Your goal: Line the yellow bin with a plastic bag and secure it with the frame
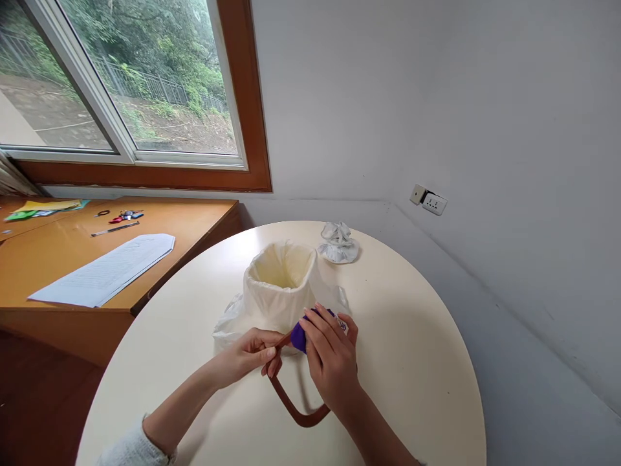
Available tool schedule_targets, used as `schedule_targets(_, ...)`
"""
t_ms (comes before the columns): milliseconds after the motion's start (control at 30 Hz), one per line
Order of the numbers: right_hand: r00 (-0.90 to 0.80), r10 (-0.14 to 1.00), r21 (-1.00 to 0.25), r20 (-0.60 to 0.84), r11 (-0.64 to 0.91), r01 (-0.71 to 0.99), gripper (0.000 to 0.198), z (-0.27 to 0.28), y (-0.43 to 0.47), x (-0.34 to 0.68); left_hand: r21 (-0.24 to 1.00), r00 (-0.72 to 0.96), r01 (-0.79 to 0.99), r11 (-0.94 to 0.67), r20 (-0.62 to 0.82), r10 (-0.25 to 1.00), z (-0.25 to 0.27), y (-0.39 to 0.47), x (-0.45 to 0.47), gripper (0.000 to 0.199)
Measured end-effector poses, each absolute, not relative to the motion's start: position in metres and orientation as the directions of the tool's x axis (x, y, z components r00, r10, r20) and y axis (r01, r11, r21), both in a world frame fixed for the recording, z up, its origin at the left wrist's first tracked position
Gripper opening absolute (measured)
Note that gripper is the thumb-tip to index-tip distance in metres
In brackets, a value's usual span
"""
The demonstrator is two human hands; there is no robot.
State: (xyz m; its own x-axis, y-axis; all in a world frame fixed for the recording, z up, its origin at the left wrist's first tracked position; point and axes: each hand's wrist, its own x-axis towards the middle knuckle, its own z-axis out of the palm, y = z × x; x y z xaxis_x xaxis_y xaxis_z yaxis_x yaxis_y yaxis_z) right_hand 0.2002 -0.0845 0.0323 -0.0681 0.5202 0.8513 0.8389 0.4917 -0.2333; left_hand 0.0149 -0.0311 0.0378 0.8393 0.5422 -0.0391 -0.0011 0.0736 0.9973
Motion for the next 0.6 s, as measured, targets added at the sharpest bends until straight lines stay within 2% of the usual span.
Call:
schedule_targets(300,-0.039,0.447,-0.189,0.894,0.454,0.871,0.022,0.032,-0.093,0.180,0.985,0.826,-0.082,0.152,-0.018,0.564,0.035,-0.036,0.022,0.034)
schedule_targets(467,-0.126,0.511,-0.230,0.851,0.576,0.784,0.026,0.031,-0.094,0.178,0.907,0.831,-0.212,0.363,-0.028,0.555,0.037,-0.037,0.023,0.025)
schedule_targets(600,-0.215,0.550,-0.258,0.807,0.655,0.710,0.032,0.029,-0.098,0.177,0.849,0.832,-0.283,0.446,-0.014,0.554,0.043,-0.037,0.020,0.032)
